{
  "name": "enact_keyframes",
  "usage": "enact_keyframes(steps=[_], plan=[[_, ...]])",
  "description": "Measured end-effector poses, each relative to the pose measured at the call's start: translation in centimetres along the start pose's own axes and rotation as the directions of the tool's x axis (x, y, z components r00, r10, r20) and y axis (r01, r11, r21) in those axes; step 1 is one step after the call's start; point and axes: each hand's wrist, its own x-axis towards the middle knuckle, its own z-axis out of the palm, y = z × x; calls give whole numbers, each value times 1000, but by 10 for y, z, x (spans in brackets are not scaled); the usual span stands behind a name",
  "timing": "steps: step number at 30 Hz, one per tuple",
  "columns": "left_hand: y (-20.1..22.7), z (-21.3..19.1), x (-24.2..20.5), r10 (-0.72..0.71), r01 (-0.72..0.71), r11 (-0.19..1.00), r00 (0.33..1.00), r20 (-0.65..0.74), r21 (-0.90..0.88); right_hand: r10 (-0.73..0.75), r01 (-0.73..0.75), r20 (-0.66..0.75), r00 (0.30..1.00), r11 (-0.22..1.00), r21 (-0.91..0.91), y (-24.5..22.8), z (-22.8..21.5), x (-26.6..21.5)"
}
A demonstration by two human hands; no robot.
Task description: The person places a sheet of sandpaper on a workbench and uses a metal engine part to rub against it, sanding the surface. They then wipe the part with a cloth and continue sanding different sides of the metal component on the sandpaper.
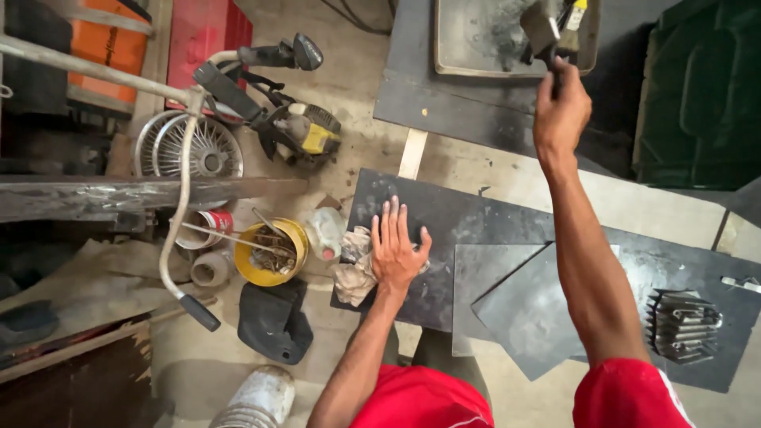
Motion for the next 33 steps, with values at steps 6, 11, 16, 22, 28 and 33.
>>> enact_keyframes(steps=[6,11,16,22,28,33], plan=[[-3,4,-1,3,-3,1000,1000,10,-19,701,-873,545,460,245,422,-19,-14,16],[-2,1,3,15,-15,1000,1000,9,-3,705,-864,530,472,250,436,-25,-22,14],[-1,2,1,16,-16,1000,999,43,12,681,-845,514,521,328,423,-15,-24,10],[-1,4,6,41,-42,999,999,32,32,603,-723,411,684,484,493,0,-36,6],[-9,2,5,23,-21,999,998,63,-45,575,-719,467,672,355,598,-24,-144,-45],[-9,8,0,94,-94,996,995,19,13,623,-626,151,767,677,387,-7,-263,-163]])
